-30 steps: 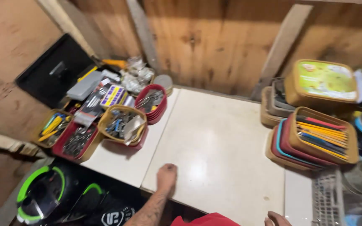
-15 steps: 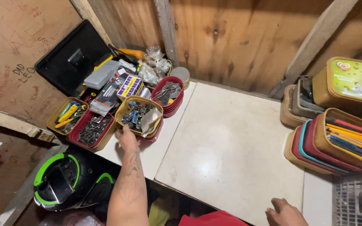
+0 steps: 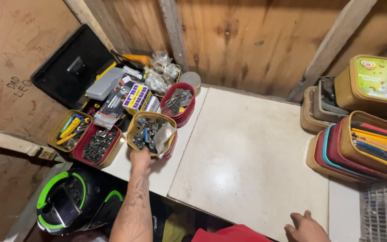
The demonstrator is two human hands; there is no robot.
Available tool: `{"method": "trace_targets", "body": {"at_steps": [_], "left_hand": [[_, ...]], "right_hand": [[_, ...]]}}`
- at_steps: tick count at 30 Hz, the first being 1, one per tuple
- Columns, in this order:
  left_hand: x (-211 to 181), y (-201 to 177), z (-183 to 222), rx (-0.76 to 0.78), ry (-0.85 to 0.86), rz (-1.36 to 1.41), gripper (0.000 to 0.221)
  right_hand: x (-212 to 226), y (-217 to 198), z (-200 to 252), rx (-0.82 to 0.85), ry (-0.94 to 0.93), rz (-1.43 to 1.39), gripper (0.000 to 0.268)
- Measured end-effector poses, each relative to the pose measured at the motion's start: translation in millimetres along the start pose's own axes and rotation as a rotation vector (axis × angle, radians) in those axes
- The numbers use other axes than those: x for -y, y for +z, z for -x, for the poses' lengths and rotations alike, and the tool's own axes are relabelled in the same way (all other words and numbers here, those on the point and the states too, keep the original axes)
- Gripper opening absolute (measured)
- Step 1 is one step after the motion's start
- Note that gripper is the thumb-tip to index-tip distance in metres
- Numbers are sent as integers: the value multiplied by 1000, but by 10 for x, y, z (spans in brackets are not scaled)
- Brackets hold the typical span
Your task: Organizing and sorting small hardware parts and pencils into various containers on a workbench.
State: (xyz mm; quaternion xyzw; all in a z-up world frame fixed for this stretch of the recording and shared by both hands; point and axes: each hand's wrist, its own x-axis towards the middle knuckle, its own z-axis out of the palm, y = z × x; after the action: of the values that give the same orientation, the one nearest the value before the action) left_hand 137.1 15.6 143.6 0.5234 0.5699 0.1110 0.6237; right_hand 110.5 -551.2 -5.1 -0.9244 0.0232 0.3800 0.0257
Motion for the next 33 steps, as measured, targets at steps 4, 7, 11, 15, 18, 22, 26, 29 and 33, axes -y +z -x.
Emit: {"method": "trace_targets", "body": {"at_steps": [4, 7, 11, 15, 18, 22, 26, 29, 33], "left_hand": [[373, 50, -131, -22, 52, 3, 30], [693, 117, -121, 8, 153, -95, 28], [908, 279, 241, 48, 317, -146, 31], [1114, 438, 589, 193, 524, -400, 88], [1319, 761, 1048, 169, 267, -491, 47], [2292, 1172, 816, 311, 480, -537, 64], [2542, 1579, 1477, 432, 291, -514, 47], [2358, 1756, 2237, 607, 88, -387, 35], [1963, 1809, 2937, 857, -200, -398, 54]], "right_hand": [[254, -432, 289, 13, -17, -15, 52], [430, -619, 403, 76, 3, -58, 48], [463, -87, -248, -131, -412, -192, 48], [962, -184, -72, -424, -791, -579, 49], [1078, -748, 580, -291, -692, -573, 67], [775, -449, 447, -149, -393, -844, 66], [355, -225, 419, -78, -128, -1298, 57], [50, 113, 182, -188, -1, -1433, 56], [-365, 511, -197, -627, -57, -1213, 40]]}}
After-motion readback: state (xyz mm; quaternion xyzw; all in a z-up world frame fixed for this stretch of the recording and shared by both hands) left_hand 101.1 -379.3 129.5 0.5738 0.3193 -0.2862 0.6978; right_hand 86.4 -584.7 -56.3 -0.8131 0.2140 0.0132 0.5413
